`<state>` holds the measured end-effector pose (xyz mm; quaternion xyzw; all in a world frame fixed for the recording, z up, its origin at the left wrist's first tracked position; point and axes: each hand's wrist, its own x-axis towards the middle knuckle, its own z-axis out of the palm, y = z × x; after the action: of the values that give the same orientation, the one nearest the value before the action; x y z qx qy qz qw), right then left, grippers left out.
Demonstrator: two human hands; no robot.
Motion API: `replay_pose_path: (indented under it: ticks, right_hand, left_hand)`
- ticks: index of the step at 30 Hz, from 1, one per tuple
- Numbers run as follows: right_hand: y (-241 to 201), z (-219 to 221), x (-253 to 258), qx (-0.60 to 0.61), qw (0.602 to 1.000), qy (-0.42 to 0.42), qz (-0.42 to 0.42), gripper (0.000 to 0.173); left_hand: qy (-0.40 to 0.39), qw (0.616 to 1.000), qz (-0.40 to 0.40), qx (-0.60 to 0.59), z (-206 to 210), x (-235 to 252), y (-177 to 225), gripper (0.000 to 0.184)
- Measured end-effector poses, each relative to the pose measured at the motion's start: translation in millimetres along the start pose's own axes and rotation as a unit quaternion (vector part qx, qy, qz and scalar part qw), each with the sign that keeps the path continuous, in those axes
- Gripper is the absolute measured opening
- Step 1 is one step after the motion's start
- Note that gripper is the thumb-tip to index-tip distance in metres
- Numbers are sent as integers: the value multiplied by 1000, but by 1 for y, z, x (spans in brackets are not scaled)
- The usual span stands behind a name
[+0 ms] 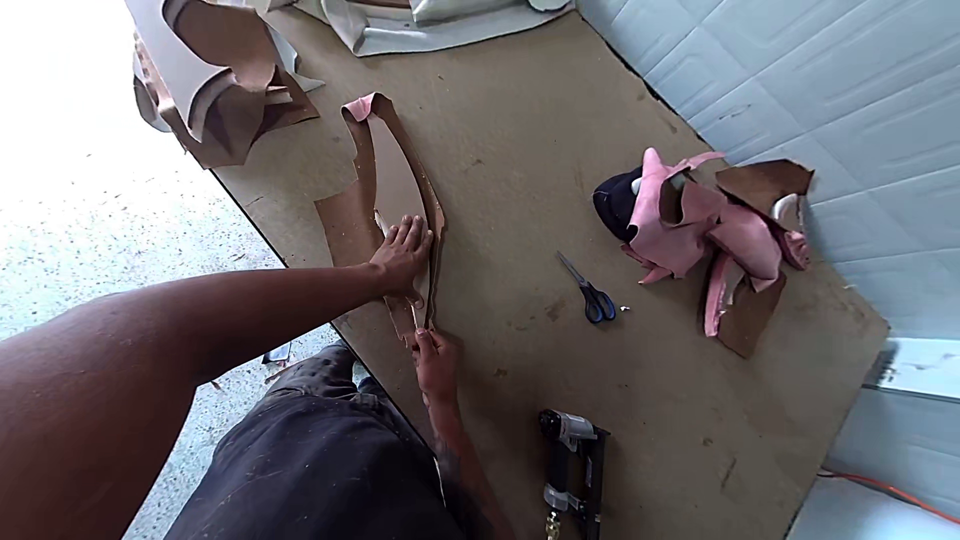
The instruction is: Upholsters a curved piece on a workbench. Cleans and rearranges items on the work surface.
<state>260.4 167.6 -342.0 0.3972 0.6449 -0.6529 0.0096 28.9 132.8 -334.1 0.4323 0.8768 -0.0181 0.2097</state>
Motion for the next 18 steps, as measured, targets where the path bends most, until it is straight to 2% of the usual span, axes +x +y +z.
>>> replay_pose_path:
  ticks: [5, 7, 11, 13, 16, 18]
  right_hand:
    - [-48, -11, 28, -102, 976, -142, 131, 47]
    - [-53, -19, 35, -128, 966, -162, 155, 44]
    - [-50, -27, 54, -209, 955, -162, 138, 43]
    - [-53, -26, 64, -242, 947, -155, 142, 44]
    - [-57, -15, 73, -264, 943, -132, 155, 41]
    - [-60, -11, 76, -252, 953, -107, 131, 39]
  left_hand:
    - [-7, 999, 35, -17, -1, -3, -7, 148]
    - [-21, 997, 64, -40, -4, -6, -15, 145]
    - [-26, 992, 115, -52, 0, -33, -15, 155]
    - [9, 992, 117, -53, 14, -43, -5, 158]
    - [65, 990, 105, -66, 37, -49, 3, 148]
    - [83, 989, 103, -72, 40, -48, 3, 141]
